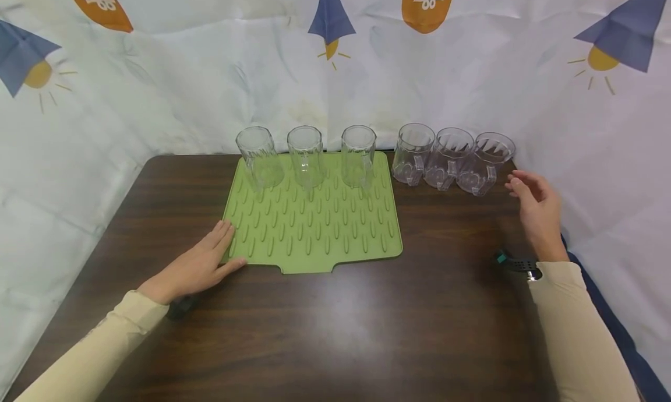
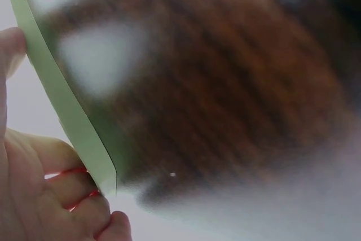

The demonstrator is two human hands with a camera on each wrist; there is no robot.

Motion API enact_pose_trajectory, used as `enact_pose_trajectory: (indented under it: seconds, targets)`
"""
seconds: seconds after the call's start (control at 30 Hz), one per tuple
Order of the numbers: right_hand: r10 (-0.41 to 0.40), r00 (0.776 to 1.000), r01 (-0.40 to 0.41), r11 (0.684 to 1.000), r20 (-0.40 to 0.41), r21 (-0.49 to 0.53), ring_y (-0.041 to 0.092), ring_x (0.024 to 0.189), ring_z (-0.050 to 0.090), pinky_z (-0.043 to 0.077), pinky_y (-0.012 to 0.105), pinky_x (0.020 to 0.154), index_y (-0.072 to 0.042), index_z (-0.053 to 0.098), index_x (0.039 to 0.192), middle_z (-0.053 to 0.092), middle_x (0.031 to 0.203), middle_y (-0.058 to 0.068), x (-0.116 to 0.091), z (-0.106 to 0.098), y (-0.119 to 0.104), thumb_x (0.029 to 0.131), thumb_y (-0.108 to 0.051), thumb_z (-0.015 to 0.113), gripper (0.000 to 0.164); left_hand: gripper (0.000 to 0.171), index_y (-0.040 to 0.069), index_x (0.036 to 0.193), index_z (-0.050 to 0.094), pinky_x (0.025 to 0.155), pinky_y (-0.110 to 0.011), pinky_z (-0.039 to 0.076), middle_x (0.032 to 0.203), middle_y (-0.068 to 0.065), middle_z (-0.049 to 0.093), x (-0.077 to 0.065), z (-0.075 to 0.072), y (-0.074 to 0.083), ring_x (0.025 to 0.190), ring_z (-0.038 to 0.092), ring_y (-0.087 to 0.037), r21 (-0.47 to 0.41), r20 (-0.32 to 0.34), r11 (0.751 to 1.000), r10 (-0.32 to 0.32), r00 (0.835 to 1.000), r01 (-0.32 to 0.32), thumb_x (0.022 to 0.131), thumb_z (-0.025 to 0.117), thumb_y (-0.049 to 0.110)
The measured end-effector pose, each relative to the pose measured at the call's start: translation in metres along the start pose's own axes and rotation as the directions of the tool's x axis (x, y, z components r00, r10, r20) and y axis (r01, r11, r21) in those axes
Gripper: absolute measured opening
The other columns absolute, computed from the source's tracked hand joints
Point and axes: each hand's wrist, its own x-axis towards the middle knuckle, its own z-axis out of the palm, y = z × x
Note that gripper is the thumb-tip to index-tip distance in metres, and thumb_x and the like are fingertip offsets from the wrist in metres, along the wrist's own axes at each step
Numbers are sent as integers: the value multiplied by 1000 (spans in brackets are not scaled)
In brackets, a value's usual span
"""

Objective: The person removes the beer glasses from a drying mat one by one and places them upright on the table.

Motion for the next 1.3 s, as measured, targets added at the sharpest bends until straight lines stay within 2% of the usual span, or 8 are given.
enact_pose_trajectory:
  seconds: [0.1, 0.27, 0.53, 0.67, 0.77, 0.97, 1.2, 1.3]
  targets:
    - [-38, 999, 37, 999, -34, -17, 6, 88, 73, 57, 10, 80, 1, 73, 118, 78, 105, -1, 1, 3, -8, 99, -6, 67, 21, 91, -12, 160, 22, 128, -63, 23, 170, -34, 14, 0, 0, -1, 159, 15, -50, -3, 2, 1000, 0, 1000, 0, 106, 49, 56]
    - [-85, 996, 84, 994, -8, -65, 5, 97, 74, 55, 9, 85, 4, 70, 129, 79, 112, -4, -1, 8, -21, 100, -5, 65, 30, 91, -12, 160, 21, 128, -63, 23, 170, -34, 12, 0, 0, -2, 159, 14, -50, -9, 9, 1000, 2, 1000, -2, 106, 49, 55]
    - [-105, 994, 106, 994, 38, -1, 4, 102, 74, 53, 8, 93, 11, 67, 130, 81, 108, -6, -6, 24, -42, 98, -1, 66, 33, 91, -13, 159, 21, 129, -63, 22, 170, -34, 13, 0, -2, -2, 159, 13, -50, -8, 10, 1000, 8, 1000, -8, 107, 48, 55]
    - [-111, 982, 119, 992, 154, -45, -1, 111, 71, 51, 6, 96, 9, 62, 137, 78, 118, -11, -11, 34, -52, 100, -1, 63, 38, 90, -14, 159, 21, 129, -63, 22, 169, -34, 13, 0, -2, -3, 159, 14, -50, -2, 7, 1000, 14, 1000, -14, 107, 48, 55]
    - [-121, 959, 143, 987, 256, -70, -3, 117, 69, 49, 5, 99, 9, 56, 143, 75, 127, -14, -16, 44, -58, 102, -1, 60, 42, 89, -14, 159, 22, 129, -62, 22, 169, -34, 14, 0, -1, -3, 159, 14, -50, -2, 1, 1000, 18, 1000, -18, 107, 48, 54]
    - [-151, 930, 195, 976, 336, -101, -2, 118, 69, 48, 6, 101, 4, 55, 146, 72, 134, -12, -22, 62, -65, 104, -3, 57, 43, 88, -14, 159, 22, 129, -62, 23, 169, -34, 14, -1, 0, -3, 159, 15, -50, -6, -2, 1000, 19, 1000, -19, 107, 49, 53]
    - [-256, 883, 185, 960, 393, 210, 13, 117, 71, 56, 19, 96, 18, 50, 142, 71, 135, 7, -26, 82, -64, 103, 6, 53, 41, 89, -14, 159, 22, 129, -62, 22, 169, -34, 14, 0, 0, -4, 159, 14, -50, 0, -3, 1000, 19, 1000, -19, 107, 49, 53]
    - [-237, 889, 166, 964, 393, 207, 14, 114, 71, 58, 21, 92, 18, 52, 141, 72, 132, 9, -28, 91, -63, 103, 4, 54, 40, 89, -13, 159, 21, 129, -62, 22, 170, -34, 14, 0, 1, -4, 160, 14, -49, -2, -3, 1000, 15, 1000, -15, 107, 49, 53]
